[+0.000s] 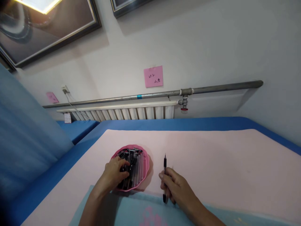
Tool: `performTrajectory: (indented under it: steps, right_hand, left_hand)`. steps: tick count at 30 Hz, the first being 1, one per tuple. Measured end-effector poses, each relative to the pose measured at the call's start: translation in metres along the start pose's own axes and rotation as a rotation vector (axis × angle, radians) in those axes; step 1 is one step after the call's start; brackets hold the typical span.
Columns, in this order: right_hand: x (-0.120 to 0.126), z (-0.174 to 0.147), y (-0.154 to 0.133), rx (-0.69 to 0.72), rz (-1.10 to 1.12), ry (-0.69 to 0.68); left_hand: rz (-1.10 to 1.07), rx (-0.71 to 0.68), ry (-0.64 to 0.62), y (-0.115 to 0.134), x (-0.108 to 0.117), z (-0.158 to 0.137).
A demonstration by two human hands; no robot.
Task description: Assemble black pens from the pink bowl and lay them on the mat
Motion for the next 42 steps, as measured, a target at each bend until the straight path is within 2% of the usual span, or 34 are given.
performTrajectory:
  steps: [18,24,27,30,32,35,37,42]
  right_hand:
    - [-0.002,0.002,0.004,0.008,-0.034,-0.043]
    - [-0.002,0.002,0.004,0.003,-0.04,-0.036]
    - [-0.002,0.003,0.005,0.007,-0.043,-0.041]
    - [-0.003,0.002,0.002,0.021,-0.061,-0.052]
    - [-0.008,-0.002,-0.003,0.058,-0.098,-0.082]
    - [-0.022,-0.01,-0.015,0.158,-0.22,-0.159]
    - [-0.032,-0.015,-0.02,0.233,-0.323,-0.207]
    - [-0.049,-0.018,-0.016,0.269,-0.468,-0.283]
  left_hand:
    - [0.064,0.01,0.013,0.019,-0.003,-0.004]
    - [0.013,-0.009,0.013,0.021,-0.004,-0.005]
    - [-0.048,-0.034,0.064,0.018,0.0,-0.005]
    - [-0.258,-0.038,0.17,0.008,0.008,-0.006]
    - [-0.545,-0.059,0.174,0.002,0.007,-0.006]
    - [-1.06,-0.165,0.04,0.013,-0.004,-0.006]
    - [-1.312,-0.219,-0.049,0.026,-0.01,-0.008]
    - [-1.65,-0.202,-0.237,0.053,-0.027,-0.017]
Point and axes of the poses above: each hand's wrist, its own z-axis towards the middle knuckle, its own x-axis out of the back of the hand, y = z × x, the point moved 9 cm from there along z, towards the middle knuckle, and after that the axes turned 10 degrees about -y, right-handed, at the moved point
